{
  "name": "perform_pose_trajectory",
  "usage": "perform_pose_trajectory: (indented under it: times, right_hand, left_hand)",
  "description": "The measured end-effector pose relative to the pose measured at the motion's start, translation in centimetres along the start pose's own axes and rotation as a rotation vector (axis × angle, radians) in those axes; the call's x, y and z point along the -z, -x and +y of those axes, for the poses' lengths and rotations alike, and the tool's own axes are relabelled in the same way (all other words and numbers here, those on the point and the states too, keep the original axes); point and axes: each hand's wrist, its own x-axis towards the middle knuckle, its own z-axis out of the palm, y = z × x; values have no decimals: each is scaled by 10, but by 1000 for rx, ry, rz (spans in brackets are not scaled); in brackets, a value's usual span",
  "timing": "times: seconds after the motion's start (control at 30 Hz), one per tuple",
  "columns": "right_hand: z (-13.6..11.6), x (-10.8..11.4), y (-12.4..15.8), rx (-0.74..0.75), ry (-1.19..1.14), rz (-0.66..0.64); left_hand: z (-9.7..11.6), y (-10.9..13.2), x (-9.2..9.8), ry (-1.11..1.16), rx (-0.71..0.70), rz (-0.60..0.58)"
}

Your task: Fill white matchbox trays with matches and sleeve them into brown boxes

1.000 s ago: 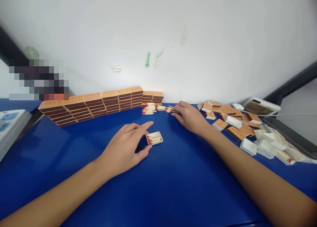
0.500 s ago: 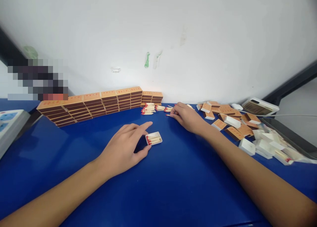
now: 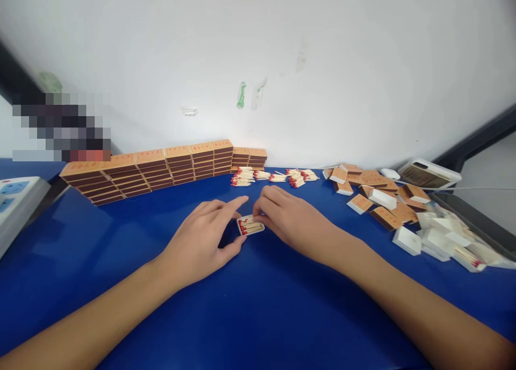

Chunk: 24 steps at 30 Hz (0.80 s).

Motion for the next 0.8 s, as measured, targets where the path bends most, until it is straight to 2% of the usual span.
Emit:
perform_pose_trajectory:
  times: [0.17,0.3,0.4,0.47,0.6,0.7,0.8]
  right_hand:
    - [-6,-13,-2,47,96,13]
    - [2,-12,-1,5,-29,27]
    - [26,-11,1,-110,-104,88]
    - [50,-14,3,-202,-62,146]
    - [91,-22,8,-298,26,143]
    - [103,-26,10,-307,49,126]
    - [102,-27,9,-306,76,121]
  left_hand:
    - [1,0,1,7,3,-4]
    - [1,-1,1,11,-2,4]
    - [1,0,0,5,-7,5]
    - [1,0,1,7,-4,-2]
    - [1,1,2,19,5,-15]
    - [1,1,1,21,21,-18]
    - [1,1,1,25,18,-18]
